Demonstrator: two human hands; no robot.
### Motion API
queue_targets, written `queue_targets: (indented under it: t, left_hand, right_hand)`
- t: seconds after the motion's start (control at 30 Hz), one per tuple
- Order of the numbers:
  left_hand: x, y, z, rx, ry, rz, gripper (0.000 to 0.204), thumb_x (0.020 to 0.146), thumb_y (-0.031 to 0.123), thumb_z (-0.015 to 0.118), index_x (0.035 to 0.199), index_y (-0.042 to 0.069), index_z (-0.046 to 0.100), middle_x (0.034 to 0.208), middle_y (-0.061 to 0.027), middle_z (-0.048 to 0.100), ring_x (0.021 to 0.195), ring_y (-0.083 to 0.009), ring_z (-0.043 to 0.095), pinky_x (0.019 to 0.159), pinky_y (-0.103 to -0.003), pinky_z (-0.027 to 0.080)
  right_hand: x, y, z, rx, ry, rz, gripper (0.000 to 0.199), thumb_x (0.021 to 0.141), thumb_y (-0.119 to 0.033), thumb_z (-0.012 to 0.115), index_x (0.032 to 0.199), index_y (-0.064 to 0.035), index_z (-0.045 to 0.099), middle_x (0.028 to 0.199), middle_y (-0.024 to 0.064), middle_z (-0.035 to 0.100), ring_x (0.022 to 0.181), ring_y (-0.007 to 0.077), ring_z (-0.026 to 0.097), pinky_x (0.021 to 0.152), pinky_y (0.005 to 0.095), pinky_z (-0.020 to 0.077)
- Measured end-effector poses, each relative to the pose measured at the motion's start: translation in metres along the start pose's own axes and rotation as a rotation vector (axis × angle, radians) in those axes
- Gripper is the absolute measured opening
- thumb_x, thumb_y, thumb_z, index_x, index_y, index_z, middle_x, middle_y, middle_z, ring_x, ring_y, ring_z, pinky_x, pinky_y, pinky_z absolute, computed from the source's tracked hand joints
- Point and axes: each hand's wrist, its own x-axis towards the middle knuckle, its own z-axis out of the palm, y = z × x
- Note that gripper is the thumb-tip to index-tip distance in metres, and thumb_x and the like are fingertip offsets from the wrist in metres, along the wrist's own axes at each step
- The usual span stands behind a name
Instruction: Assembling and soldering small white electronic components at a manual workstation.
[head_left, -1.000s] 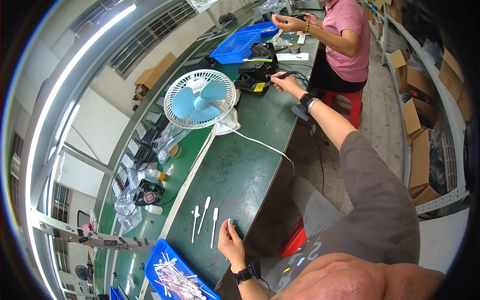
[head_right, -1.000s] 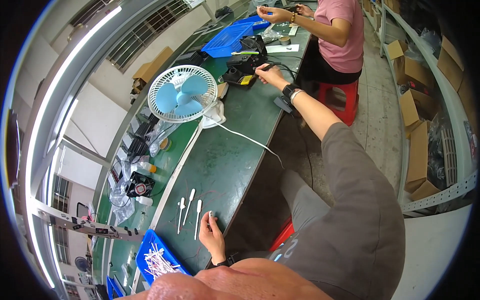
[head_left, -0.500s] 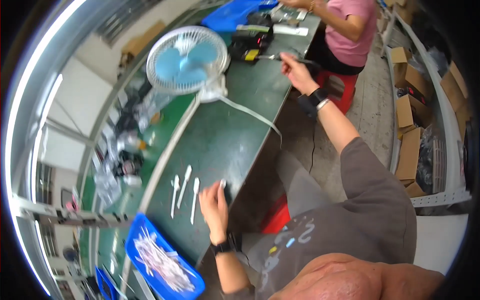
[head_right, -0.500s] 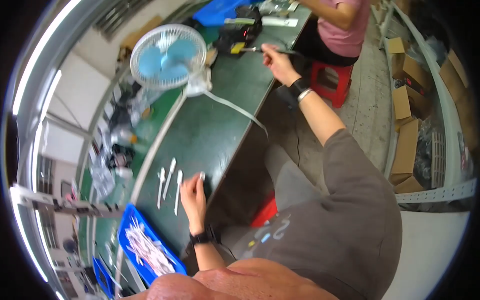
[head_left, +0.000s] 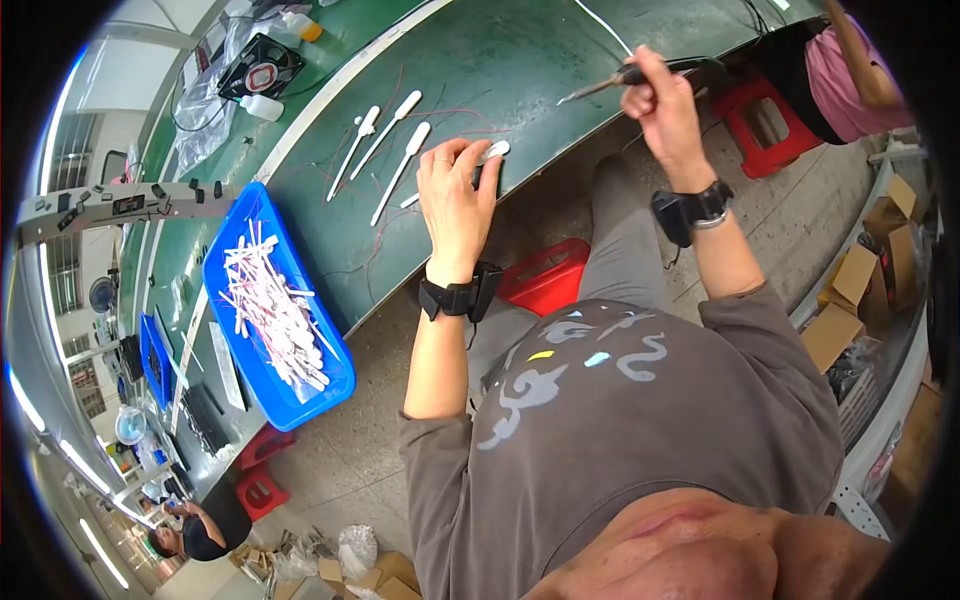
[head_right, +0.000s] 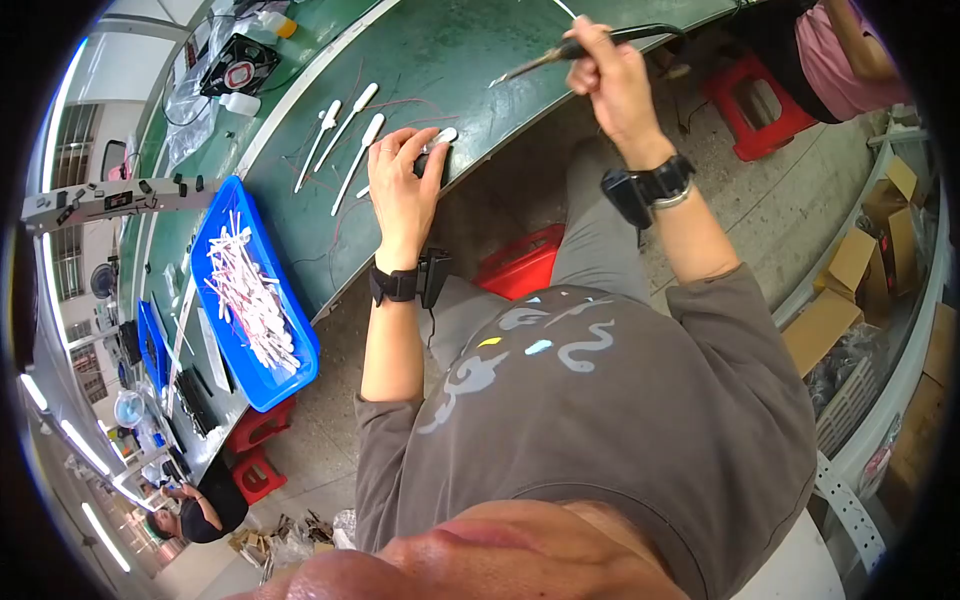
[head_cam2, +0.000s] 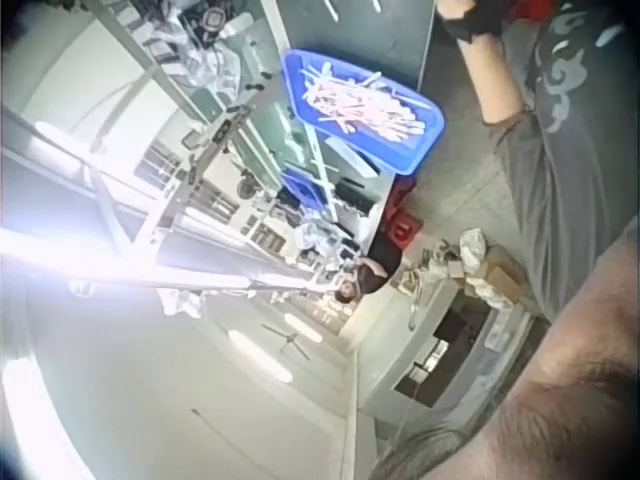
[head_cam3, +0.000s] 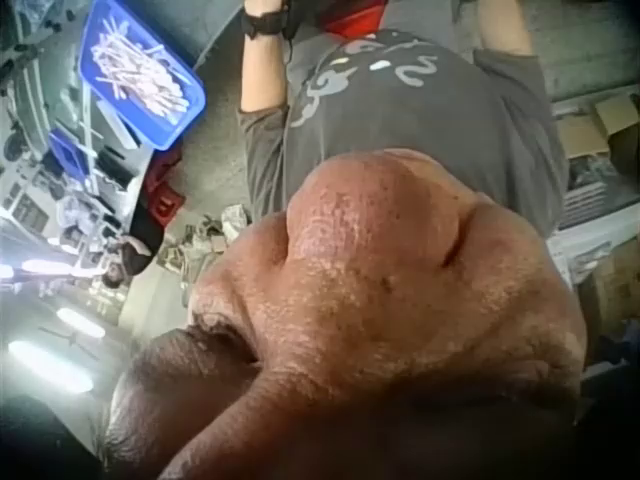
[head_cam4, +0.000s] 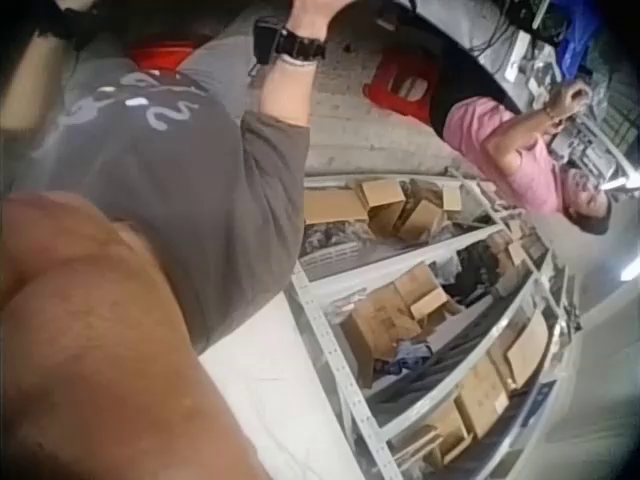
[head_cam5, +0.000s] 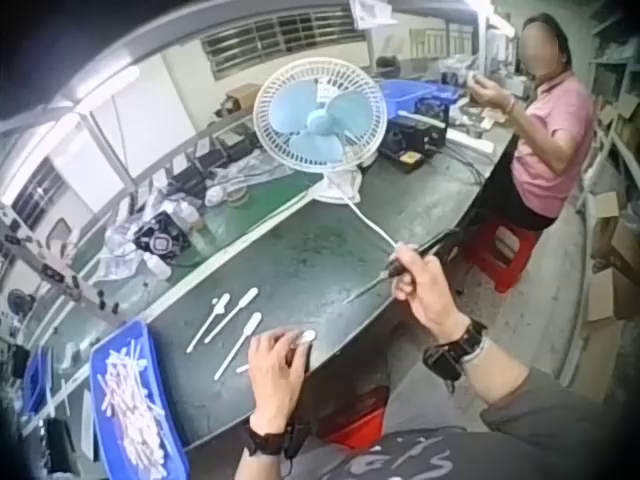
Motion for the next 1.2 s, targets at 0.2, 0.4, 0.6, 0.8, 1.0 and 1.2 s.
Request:
queue_targets:
  t: [0.2,0.4,0.6,0.8,1.0,1.2]
  left_hand:
    - [0.000,0.008,0.001,-0.004,0.000,-0.048,0.018,0.080,0.017,0.074,0.096,0.009,0.072,0.097,-0.0074,0.063,0.095,-0.0269,0.055,0.085,-0.039,0.045]
    - [0.004,0.004,0.002,-0.015,0.002,-0.054,0.016,0.081,0.019,0.074,0.094,0.010,0.073,0.094,-0.0076,0.063,0.093,-0.0262,0.055,0.084,-0.038,0.045]
    - [0.002,0.003,0.003,-0.025,0.007,-0.064,0.017,0.079,0.018,0.076,0.095,0.010,0.072,0.096,-0.0061,0.062,0.096,-0.0261,0.055,0.083,-0.039,0.043]
    - [0.002,0.003,0.004,-0.036,0.011,-0.070,0.018,0.079,0.017,0.076,0.095,0.010,0.072,0.095,-0.0060,0.062,0.095,-0.0260,0.055,0.082,-0.038,0.042]
    - [0.001,0.001,0.004,-0.034,0.022,-0.058,0.018,0.079,0.017,0.076,0.094,0.010,0.072,0.095,-0.0061,0.062,0.095,-0.0256,0.055,0.082,-0.038,0.042]
    - [0.002,0.002,0.004,-0.044,0.023,-0.059,0.017,0.079,0.017,0.076,0.094,0.009,0.072,0.094,-0.0061,0.062,0.094,-0.0252,0.055,0.081,-0.038,0.042]
  right_hand:
    - [-0.012,0.023,0.019,-0.285,-0.040,-0.160,0.018,0.095,-0.019,0.063,0.082,-0.0059,0.060,0.064,-0.0063,0.043,0.049,0.0026,0.032,0.046,0.0222,0.0255]
    - [0.003,0.033,0.026,-0.336,-0.062,-0.126,0.019,0.095,-0.018,0.064,0.079,-0.0073,0.058,0.063,-0.0076,0.043,0.048,0.0008,0.030,0.044,0.0209,0.0221]
    - [0.005,0.046,0.030,-0.503,-0.046,-0.238,0.022,0.094,-0.019,0.064,0.076,-0.0085,0.057,0.062,-0.0091,0.041,0.048,0.0003,0.029,0.044,0.0207,0.0211]
    - [0.006,0.046,0.031,-0.534,-0.045,-0.210,0.023,0.094,-0.020,0.065,0.076,-0.0084,0.058,0.061,-0.0097,0.040,0.049,0.0000,0.030,0.044,0.0202,0.0220]
    - [0.006,0.046,0.031,-0.609,-0.041,-0.212,0.027,0.091,-0.026,0.068,0.074,-0.0073,0.060,0.060,-0.0094,0.043,0.056,0.0009,0.037,0.050,0.0211,0.0303]
    - [0.007,0.049,0.033,-0.603,-0.071,-0.260,0.023,0.094,-0.021,0.066,0.076,-0.0083,0.058,0.061,-0.0100,0.042,0.050,-0.0009,0.032,0.044,0.0197,0.0228]
